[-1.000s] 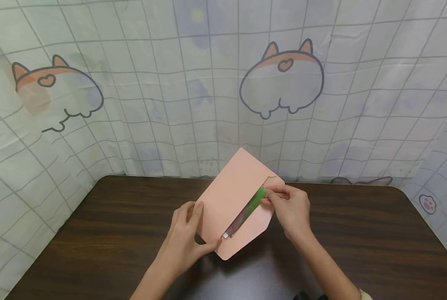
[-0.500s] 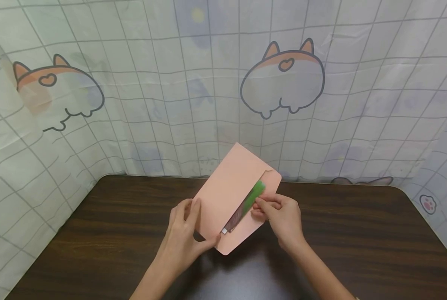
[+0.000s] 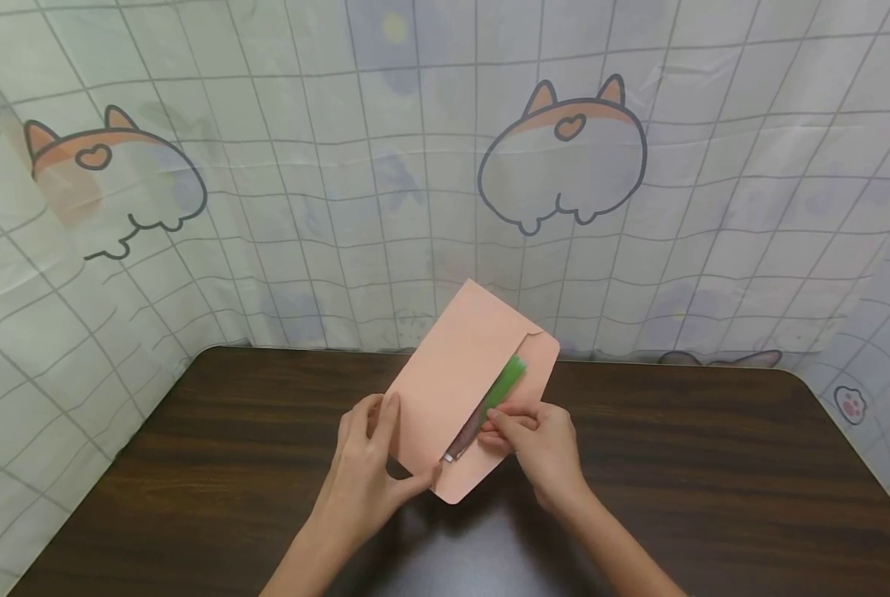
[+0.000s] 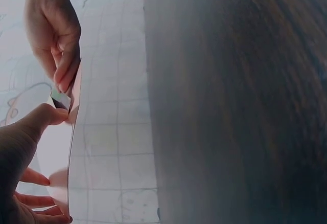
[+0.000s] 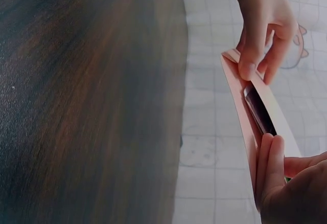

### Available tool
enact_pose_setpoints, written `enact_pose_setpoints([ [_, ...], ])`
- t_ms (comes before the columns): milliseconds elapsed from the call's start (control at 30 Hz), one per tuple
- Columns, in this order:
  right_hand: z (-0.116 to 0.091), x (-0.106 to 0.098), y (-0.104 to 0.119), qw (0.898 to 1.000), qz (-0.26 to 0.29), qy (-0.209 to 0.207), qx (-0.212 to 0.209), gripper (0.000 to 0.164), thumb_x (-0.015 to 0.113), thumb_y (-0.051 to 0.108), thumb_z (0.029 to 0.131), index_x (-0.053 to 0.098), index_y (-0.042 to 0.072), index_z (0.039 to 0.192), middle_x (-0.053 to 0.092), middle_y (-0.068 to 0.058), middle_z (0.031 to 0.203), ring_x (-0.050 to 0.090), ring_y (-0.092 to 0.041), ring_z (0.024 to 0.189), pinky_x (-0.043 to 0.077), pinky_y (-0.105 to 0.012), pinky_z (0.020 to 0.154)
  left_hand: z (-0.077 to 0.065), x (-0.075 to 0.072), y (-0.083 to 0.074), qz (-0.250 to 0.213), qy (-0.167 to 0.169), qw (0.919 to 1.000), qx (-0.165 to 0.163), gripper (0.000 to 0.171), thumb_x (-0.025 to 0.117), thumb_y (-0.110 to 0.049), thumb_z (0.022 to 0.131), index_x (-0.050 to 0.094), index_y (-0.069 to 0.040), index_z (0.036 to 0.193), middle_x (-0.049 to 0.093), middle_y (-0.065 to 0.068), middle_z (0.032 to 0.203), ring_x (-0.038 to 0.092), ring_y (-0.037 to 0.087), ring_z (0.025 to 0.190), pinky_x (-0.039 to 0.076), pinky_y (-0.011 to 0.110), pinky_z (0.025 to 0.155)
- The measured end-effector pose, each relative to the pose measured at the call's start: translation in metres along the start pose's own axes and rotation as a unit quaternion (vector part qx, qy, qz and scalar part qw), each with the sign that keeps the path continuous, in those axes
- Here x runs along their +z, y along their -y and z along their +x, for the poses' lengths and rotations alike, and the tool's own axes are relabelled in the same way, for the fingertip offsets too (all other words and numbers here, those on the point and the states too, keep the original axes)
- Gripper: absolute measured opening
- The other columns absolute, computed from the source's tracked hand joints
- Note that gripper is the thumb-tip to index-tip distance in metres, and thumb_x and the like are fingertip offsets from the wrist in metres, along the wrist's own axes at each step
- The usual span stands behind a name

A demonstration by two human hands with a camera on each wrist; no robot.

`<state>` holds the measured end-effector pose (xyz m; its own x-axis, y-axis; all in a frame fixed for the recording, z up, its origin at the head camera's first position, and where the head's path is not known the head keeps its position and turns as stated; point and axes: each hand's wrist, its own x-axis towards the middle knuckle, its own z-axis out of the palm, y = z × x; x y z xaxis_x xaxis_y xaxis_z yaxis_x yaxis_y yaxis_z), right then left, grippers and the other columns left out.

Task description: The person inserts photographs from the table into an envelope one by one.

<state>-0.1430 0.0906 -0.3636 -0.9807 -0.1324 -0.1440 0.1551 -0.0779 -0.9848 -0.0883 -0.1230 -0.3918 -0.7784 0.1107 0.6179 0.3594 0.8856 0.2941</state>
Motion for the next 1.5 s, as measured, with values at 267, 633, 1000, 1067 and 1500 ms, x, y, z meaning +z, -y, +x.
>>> enact_pose_setpoints([
  [267,0.002,0.003,-0.001,1.0,0.026,-0.011,0.011,0.026,0.059,-0.01,0.101,0.055,-0.024,0.122,0.074,-0.007,0.081,0.076,-0.008,0.069,0.062,-0.024,0.073,-0.001,0.001,-0.002,0.0,-0.022,0.9996,0.018,0.09,0.098,-0.03,0.068,0.058,0.01,0.138,0.054,0.023,0.127,0.055,0.04,0.115,0.06,0.043,0.089],
  [633,0.003,0.008,0.002,0.999,0.042,-0.023,-0.001,0.02,0.059,-0.012,0.1,0.055,-0.023,0.117,0.073,-0.006,0.078,0.075,-0.009,0.067,0.062,-0.024,0.073,-0.001,0.0,-0.004,-0.019,-0.02,0.9996,0.01,0.092,0.099,-0.029,0.066,0.057,0.008,0.14,0.054,0.022,0.13,0.054,0.04,0.117,0.059,0.045,0.091],
  [1000,0.003,0.007,0.001,0.999,0.044,-0.025,0.0,0.022,0.059,-0.011,0.101,0.054,-0.022,0.119,0.073,-0.006,0.078,0.075,-0.009,0.069,0.062,-0.025,0.073,-0.001,0.001,-0.006,-0.01,-0.017,0.9998,0.008,0.09,0.099,-0.032,0.066,0.059,0.007,0.136,0.054,0.019,0.127,0.055,0.038,0.114,0.059,0.043,0.089],
  [1067,0.002,0.006,0.001,0.999,0.043,-0.024,0.0,0.025,0.06,-0.01,0.101,0.053,-0.023,0.122,0.074,-0.006,0.079,0.075,-0.009,0.07,0.062,-0.025,0.073,-0.001,0.001,-0.007,0.002,-0.009,1.0,0.001,0.088,0.098,-0.033,0.067,0.06,0.007,0.135,0.055,0.019,0.125,0.055,0.038,0.111,0.059,0.043,0.089],
  [1500,0.0,-0.002,-0.01,0.999,0.024,-0.025,0.017,0.025,0.061,-0.009,0.101,0.055,-0.023,0.121,0.073,-0.008,0.079,0.074,-0.01,0.068,0.062,-0.025,0.071,-0.002,0.009,-0.012,0.058,0.045,0.9973,-0.01,0.085,0.094,-0.042,0.07,0.062,0.008,0.131,0.056,0.017,0.12,0.054,0.034,0.105,0.058,0.038,0.086],
])
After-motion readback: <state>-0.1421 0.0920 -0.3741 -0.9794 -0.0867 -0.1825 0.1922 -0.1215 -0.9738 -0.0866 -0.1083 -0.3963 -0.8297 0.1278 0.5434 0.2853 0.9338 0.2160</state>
